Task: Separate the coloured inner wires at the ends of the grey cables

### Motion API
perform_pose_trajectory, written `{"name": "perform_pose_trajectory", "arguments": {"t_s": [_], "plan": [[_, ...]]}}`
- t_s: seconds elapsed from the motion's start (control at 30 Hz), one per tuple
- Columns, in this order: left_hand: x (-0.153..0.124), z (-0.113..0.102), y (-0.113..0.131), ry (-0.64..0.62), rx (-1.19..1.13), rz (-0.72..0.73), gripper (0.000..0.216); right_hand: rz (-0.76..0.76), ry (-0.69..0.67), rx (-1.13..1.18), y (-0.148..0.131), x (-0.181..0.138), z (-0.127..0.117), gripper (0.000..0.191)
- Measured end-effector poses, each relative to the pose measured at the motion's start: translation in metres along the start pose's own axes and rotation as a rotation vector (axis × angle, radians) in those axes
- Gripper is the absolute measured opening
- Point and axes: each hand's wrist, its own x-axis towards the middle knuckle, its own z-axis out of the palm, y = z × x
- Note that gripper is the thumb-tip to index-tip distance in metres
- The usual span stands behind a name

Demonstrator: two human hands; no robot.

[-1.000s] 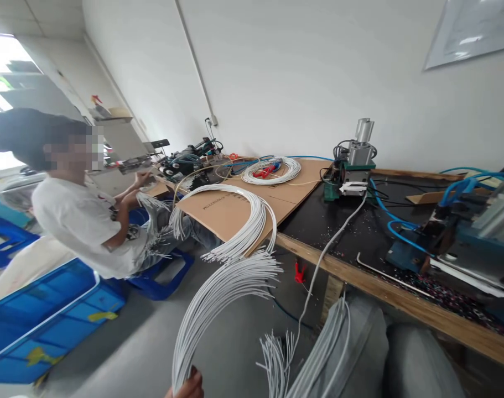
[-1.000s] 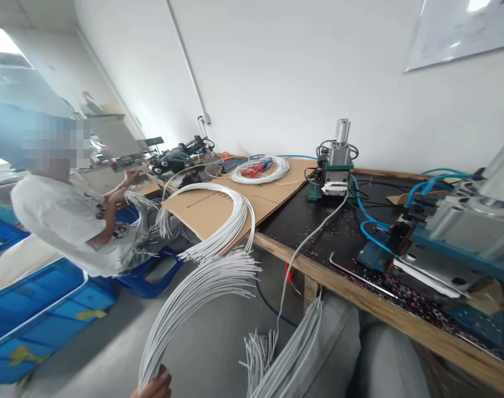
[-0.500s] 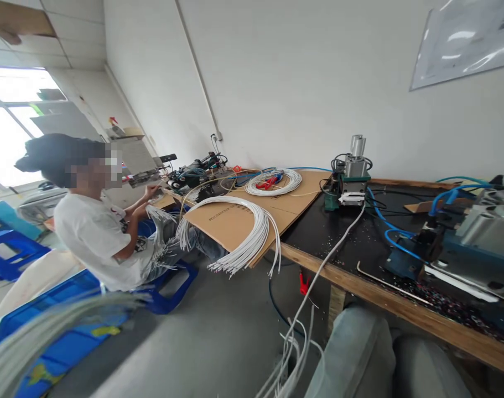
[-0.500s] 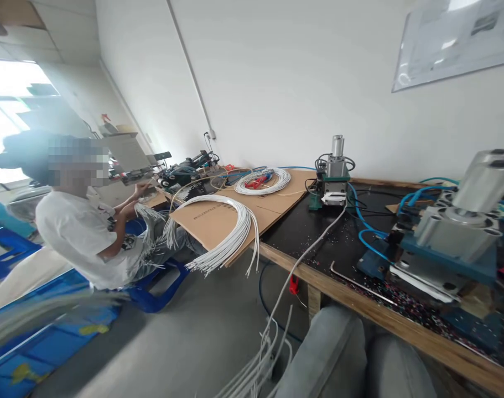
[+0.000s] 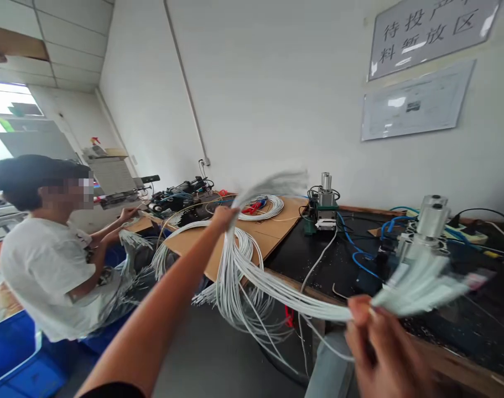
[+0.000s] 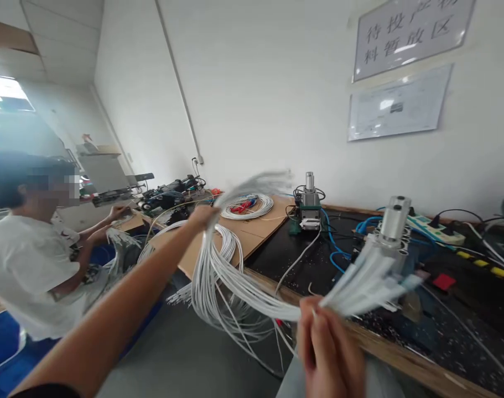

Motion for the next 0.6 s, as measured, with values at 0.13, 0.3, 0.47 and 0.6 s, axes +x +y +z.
{"name": "perform_pose_trajectory", "arguments": {"t_s": [0.13,0.3,0.47,0.6], "plan": [[0.002,0.05,-0.06,-0.022,0.351,0.137,0.036,0.031,0.038,0.066,0.031,0.011,0.018,0.048],[0.005,0.057,-0.095,-0.02,0.582,0.359,0.035,0.36,0.026,0.267,0.057,0.009,-0.006,0.046],[-0.052,0.045,-0.092,-0.107,0.526,0.679,0.021,0.503,0.155,0.358,0.051,-0.007,-0.005,0.046],[-0.143,0.041,-0.105,-0.362,0.407,0.856,0.019,0.475,0.151,0.37,0.042,-0.023,0.006,0.044]]}}
